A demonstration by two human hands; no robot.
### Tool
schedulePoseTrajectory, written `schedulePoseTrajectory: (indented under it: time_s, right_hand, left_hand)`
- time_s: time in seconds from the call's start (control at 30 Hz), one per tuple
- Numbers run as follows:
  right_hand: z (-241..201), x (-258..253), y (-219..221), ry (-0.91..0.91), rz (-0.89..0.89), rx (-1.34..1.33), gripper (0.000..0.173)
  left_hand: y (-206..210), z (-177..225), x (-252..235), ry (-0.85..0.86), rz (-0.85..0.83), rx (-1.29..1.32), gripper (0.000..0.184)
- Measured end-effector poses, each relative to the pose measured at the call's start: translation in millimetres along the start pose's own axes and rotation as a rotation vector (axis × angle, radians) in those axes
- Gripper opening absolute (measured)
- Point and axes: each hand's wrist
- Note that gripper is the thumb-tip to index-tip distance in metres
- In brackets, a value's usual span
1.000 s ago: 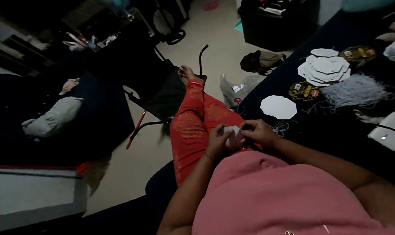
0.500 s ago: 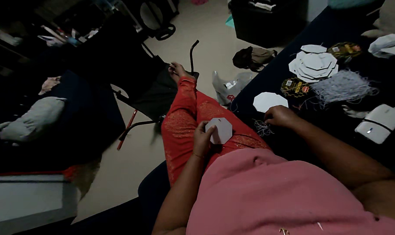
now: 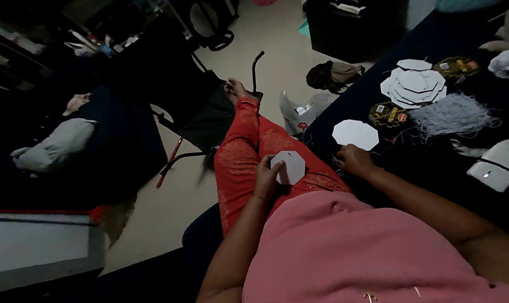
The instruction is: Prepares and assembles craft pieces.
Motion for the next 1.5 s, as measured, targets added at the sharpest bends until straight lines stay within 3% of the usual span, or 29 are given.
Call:
schedulePoseTrajectory:
  time_s: [0.37, 0.63, 0.83, 1.0, 1.17, 1.5]
  right_hand:
    - [7, 15, -39, -0.202, 0.209, -0.440, 0.014]
    - [-35, 44, -55, -0.529, 0.343, -0.792, 0.007]
    - [-45, 75, -92, -0.794, 0.569, -0.889, 0.009]
    - [-71, 60, -61, -0.663, 0.497, -0.794, 0.010]
    - [-84, 30, -19, -0.631, 0.471, -0.706, 0.026]
    - [-96, 27, -10, -0.616, 0.505, -0.597, 0.034]
  left_hand:
    - [6, 8, 2, 0.043, 0.014, 0.047, 0.015]
    - [10, 11, 4, 0.101, -0.028, -0.047, 0.015]
    - [11, 13, 8, 0.125, -0.052, -0.052, 0.014]
    - [15, 17, 9, 0.127, -0.064, -0.074, 0.016]
    - [13, 17, 10, 0.121, -0.094, -0.084, 0.019]
    - [20, 23, 14, 0.152, -0.145, -0.182, 0.035]
Point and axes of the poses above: each hand's wrist, its own x-axis away from the middle knuckle, its own y-axis out of the palm, z = x × y, and after that the axes turned 9 degrees about -z, right-handed
